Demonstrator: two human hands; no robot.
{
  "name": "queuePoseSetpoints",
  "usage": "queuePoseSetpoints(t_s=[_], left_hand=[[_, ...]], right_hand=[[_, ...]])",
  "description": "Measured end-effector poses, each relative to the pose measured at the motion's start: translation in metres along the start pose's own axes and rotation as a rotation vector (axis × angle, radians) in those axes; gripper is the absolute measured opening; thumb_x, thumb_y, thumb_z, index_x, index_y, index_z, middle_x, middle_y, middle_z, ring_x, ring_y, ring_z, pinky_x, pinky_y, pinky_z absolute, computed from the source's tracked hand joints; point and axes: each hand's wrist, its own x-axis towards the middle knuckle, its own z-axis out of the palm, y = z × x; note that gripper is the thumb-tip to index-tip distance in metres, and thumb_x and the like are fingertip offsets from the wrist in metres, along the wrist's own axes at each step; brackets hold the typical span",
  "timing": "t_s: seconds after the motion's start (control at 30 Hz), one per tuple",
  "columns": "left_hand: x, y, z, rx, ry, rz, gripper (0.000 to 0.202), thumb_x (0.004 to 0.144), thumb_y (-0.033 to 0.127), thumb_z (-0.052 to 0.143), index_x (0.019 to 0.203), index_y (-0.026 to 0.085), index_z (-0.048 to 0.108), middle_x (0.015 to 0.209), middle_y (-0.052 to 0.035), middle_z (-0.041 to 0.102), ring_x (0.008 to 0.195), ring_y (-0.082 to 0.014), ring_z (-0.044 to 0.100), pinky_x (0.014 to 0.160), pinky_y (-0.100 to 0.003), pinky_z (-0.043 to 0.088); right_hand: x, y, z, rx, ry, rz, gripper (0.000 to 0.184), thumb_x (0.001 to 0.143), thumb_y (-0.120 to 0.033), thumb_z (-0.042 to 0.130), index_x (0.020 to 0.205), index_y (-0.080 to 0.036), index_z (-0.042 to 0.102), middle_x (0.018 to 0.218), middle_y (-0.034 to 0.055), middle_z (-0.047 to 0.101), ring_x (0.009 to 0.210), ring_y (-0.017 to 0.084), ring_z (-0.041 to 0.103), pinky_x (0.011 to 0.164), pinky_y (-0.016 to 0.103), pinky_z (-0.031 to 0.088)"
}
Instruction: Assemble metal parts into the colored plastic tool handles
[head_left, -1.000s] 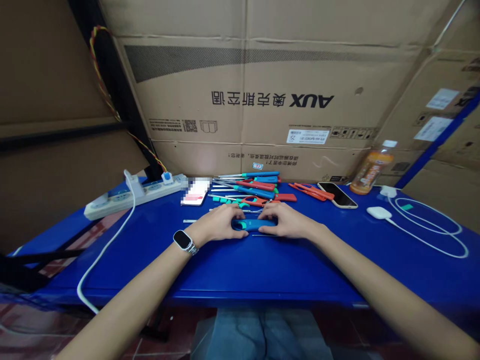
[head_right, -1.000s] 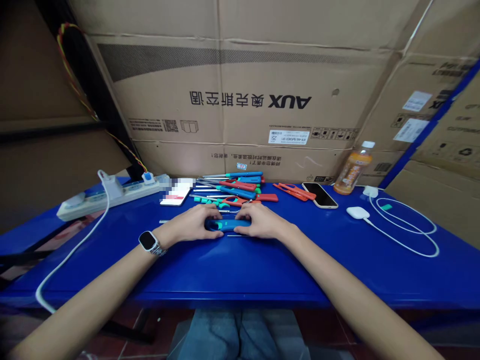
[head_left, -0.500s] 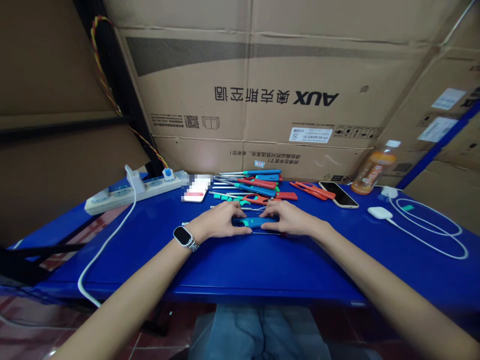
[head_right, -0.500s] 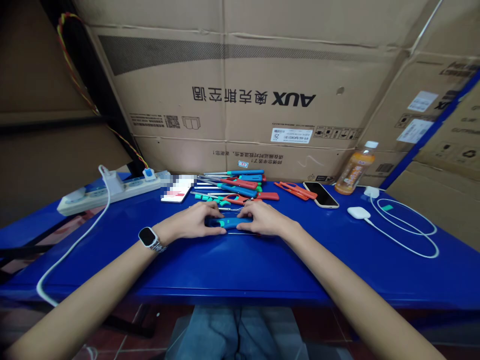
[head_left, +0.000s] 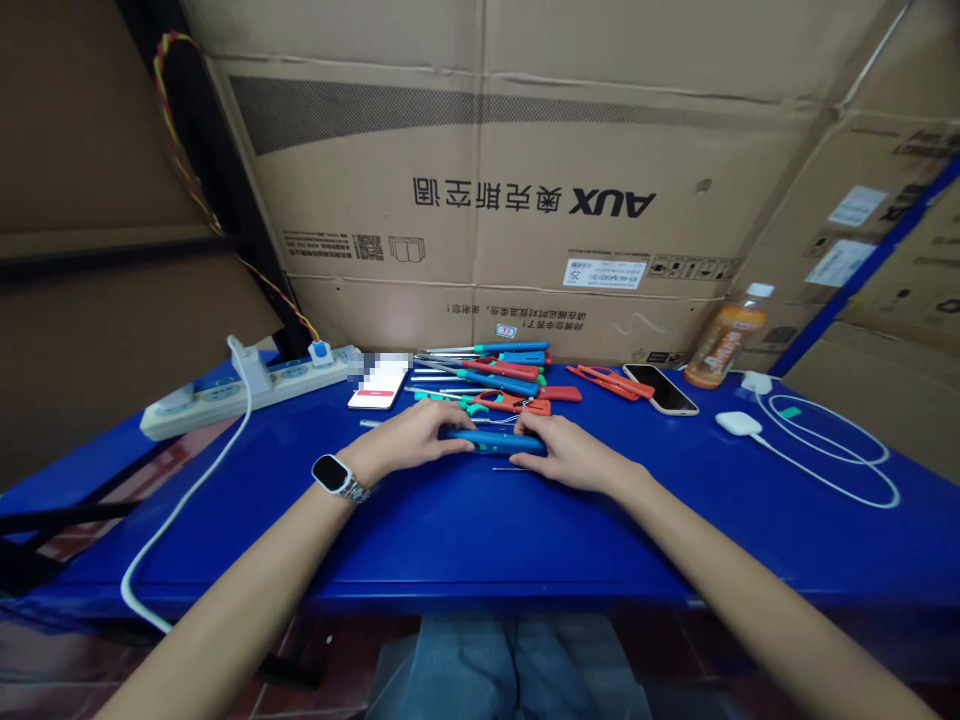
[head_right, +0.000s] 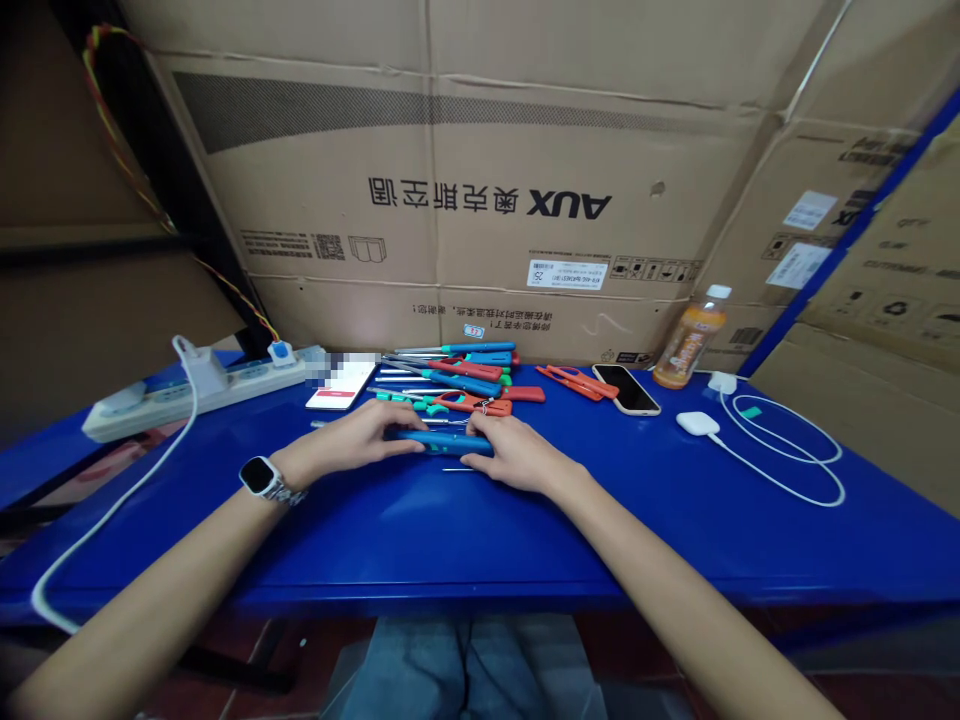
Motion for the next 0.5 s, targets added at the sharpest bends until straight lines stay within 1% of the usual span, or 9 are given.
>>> queuePoseSetpoints(t_s=[0.1,0.17,0.3,0.4,0.47,0.5], left_hand=[[0.000,-0.003,-0.005,0.013,0.054,0.062,0.020,0.087,0.033,0.067,0.098,0.016,0.072,0.089,-0.0050,0.067,0.078,-0.0187,0.061,0.072,-0.028,0.044],[-0.001,-0.004,-0.008,0.049,0.088,0.100,0.020,0.089,0.031,0.066,0.100,0.016,0.073,0.088,-0.0052,0.066,0.077,-0.0183,0.061,0.071,-0.028,0.044],[-0.002,-0.008,-0.011,0.127,0.134,0.171,0.023,0.093,0.032,0.060,0.103,0.016,0.074,0.088,-0.0059,0.064,0.076,-0.0179,0.060,0.071,-0.029,0.045],[-0.002,-0.009,-0.012,0.174,0.165,0.212,0.025,0.095,0.033,0.057,0.107,0.018,0.073,0.088,-0.0063,0.064,0.078,-0.0184,0.060,0.072,-0.030,0.045],[-0.001,-0.006,-0.013,0.213,0.227,0.232,0.024,0.095,0.033,0.057,0.107,0.020,0.073,0.088,-0.0057,0.065,0.082,-0.0196,0.060,0.078,-0.033,0.045],[-0.002,-0.004,-0.013,0.237,0.288,0.234,0.022,0.095,0.033,0.059,0.107,0.022,0.073,0.092,-0.0059,0.066,0.087,-0.0210,0.060,0.083,-0.036,0.044]], right_hand=[[-0.002,-0.001,0.000,-0.064,0.026,-0.039,0.019,0.093,-0.038,0.058,0.103,-0.022,0.056,0.098,0.0049,0.068,0.085,0.020,0.062,0.072,0.028,0.042],[-0.003,-0.002,0.000,-0.139,0.036,-0.073,0.022,0.097,-0.040,0.051,0.105,-0.021,0.058,0.099,0.0068,0.069,0.087,0.021,0.063,0.073,0.029,0.042],[-0.002,-0.005,0.001,-0.297,0.044,-0.134,0.032,0.102,-0.043,0.039,0.097,-0.019,0.060,0.085,0.0068,0.069,0.074,0.019,0.062,0.067,0.028,0.038],[-0.002,-0.007,0.002,-0.364,0.067,-0.143,0.037,0.102,-0.046,0.037,0.091,-0.018,0.059,0.076,0.0067,0.067,0.066,0.018,0.059,0.060,0.027,0.032],[-0.001,-0.008,0.005,-0.357,0.094,-0.107,0.038,0.101,-0.047,0.037,0.090,-0.018,0.059,0.073,0.0065,0.066,0.063,0.018,0.058,0.058,0.028,0.029],[-0.001,-0.009,0.006,-0.331,0.112,-0.078,0.038,0.101,-0.047,0.037,0.089,-0.018,0.058,0.072,0.0063,0.066,0.062,0.018,0.058,0.058,0.028,0.028]])
